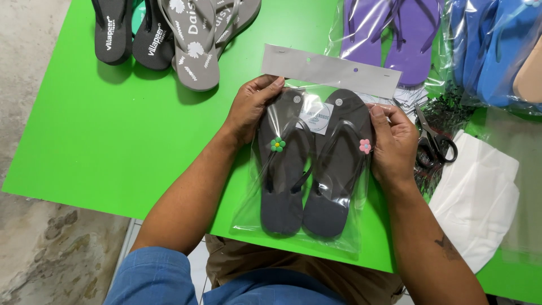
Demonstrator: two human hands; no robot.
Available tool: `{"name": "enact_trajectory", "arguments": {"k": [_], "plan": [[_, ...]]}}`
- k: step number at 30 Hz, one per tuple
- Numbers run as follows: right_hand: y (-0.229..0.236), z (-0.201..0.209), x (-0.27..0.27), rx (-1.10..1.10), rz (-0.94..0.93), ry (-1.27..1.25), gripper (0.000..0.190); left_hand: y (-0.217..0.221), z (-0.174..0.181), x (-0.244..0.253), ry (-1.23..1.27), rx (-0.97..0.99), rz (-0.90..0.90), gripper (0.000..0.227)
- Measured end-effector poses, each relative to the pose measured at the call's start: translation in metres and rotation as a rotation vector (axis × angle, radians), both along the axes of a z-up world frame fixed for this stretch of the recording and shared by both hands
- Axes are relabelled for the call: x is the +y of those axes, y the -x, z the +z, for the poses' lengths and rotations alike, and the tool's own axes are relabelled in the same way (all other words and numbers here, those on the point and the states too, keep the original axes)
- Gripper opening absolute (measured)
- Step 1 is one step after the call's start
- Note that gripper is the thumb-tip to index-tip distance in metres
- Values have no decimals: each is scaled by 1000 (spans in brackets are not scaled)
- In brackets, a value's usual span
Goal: The person places a small flower-shaped decoration on each of two black flip-flops, then inserts the pair into a clear plastic bag with a white cardboard header. They add a round sticker to the bag and set the packaged flip-flops aside on the green table.
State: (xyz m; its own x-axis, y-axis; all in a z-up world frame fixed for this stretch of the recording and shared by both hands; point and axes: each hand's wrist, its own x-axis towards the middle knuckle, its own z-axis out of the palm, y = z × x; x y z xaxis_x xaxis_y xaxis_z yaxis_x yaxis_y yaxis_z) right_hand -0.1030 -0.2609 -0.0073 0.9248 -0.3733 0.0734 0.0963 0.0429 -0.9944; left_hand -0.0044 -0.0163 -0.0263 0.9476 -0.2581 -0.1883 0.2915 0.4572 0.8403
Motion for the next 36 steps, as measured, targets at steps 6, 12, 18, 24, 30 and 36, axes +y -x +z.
{"name": "enact_trajectory", "arguments": {"k": [6,12,18,24,30,36], "plan": [[-2,-6,-2,-8,-9,5,21,3,1,-3,-8,4,47,20],[-3,-7,-3,0,-5,-58,22,0,6,-5,-26,3,117,24],[-2,-9,-7,-8,16,-26,19,0,8,-6,-34,-1,147,25],[0,-11,-7,68,27,-35,31,-7,-6,-3,32,19,187,24],[22,6,-6,338,349,40,85,-12,-3,5,48,16,260,25],[54,27,-33,632,580,165,79,-22,-15,12,106,12,332,25]]}}
